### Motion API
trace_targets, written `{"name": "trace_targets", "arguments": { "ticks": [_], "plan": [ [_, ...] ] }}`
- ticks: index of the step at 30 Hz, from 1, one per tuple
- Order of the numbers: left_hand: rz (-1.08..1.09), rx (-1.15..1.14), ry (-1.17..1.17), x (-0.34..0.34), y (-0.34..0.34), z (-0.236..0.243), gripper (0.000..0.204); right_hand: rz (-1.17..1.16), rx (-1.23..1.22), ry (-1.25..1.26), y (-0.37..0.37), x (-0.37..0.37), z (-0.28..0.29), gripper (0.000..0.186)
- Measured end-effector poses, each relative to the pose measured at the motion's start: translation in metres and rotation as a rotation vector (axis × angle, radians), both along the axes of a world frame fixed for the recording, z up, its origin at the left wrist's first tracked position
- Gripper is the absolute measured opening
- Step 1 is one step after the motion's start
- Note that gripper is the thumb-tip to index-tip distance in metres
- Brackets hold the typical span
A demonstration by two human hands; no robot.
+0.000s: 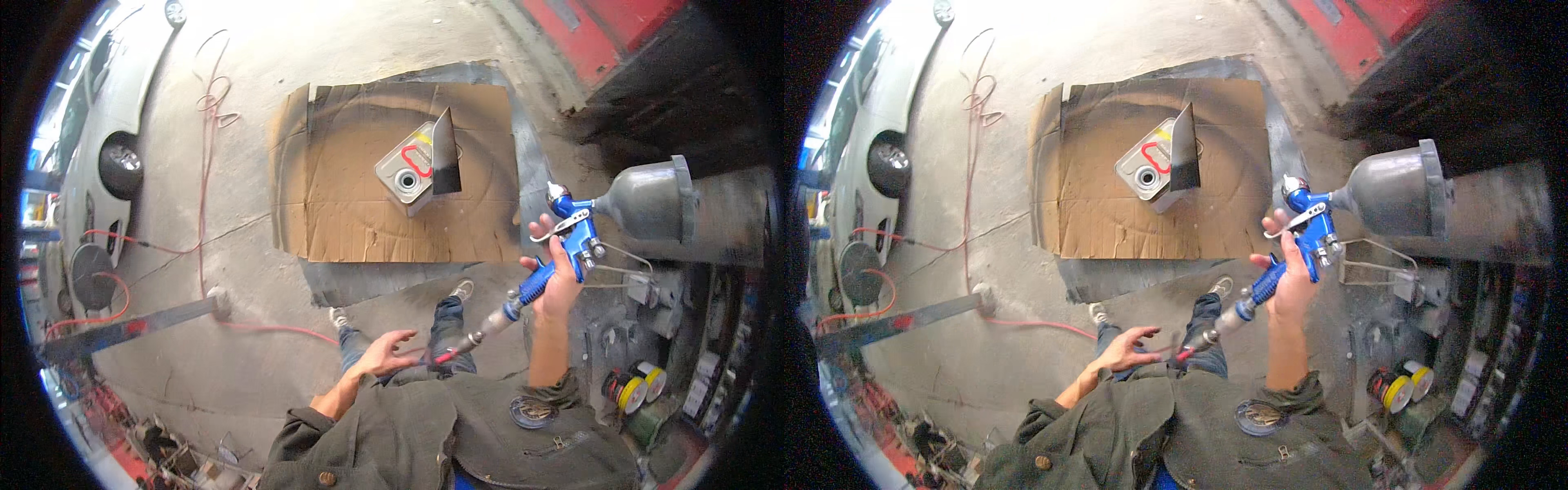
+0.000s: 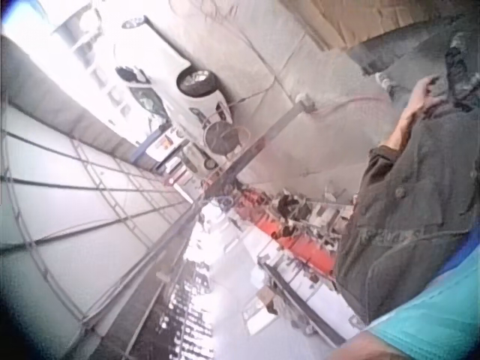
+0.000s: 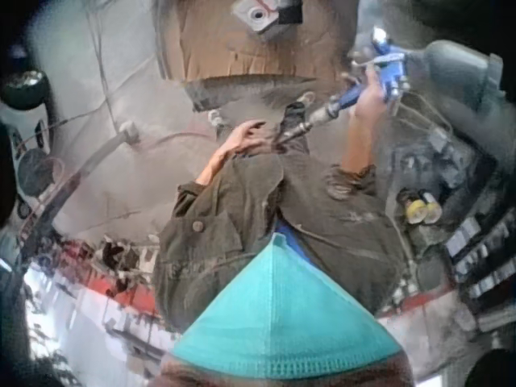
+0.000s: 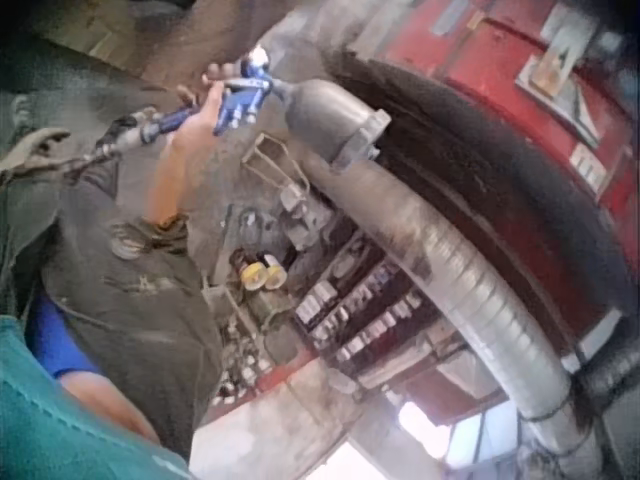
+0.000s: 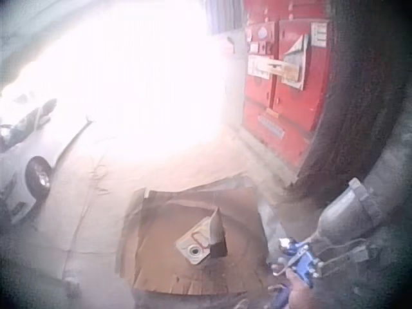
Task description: The person applies yellow masking tape over newspaper covering a car hood, then retrieves a paint spray gun and applies paint to the exposed hood area. The person moves around the vehicle to access different sections while spraying.
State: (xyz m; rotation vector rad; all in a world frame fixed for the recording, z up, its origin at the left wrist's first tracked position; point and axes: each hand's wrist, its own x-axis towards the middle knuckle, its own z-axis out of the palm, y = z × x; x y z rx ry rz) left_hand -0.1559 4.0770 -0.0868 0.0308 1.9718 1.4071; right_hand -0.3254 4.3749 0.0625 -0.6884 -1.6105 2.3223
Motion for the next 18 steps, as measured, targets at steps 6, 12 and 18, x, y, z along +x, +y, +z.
{"name": "trace_targets", "arguments": {
  "ticks": [6, 12, 18],
  "plan": [
    [-0.492, 0.061, 0.003, 0.022, -0.087, -0.044, 0.052, -0.170, 0.034, -0.003, -0.115, 0.044, -0.008, 0.032],
    [-0.591, 0.038, -0.035, 0.108, -0.224, -0.108, 0.027, -0.050, 0.015, -0.113, -0.221, 0.099, -0.030, 0.019],
    [-0.415, -0.053, -0.077, 0.080, -0.265, -0.092, 0.022, -0.334, 0.144, -0.053, -0.214, 0.074, -0.052, 0.008]
  ]
}}
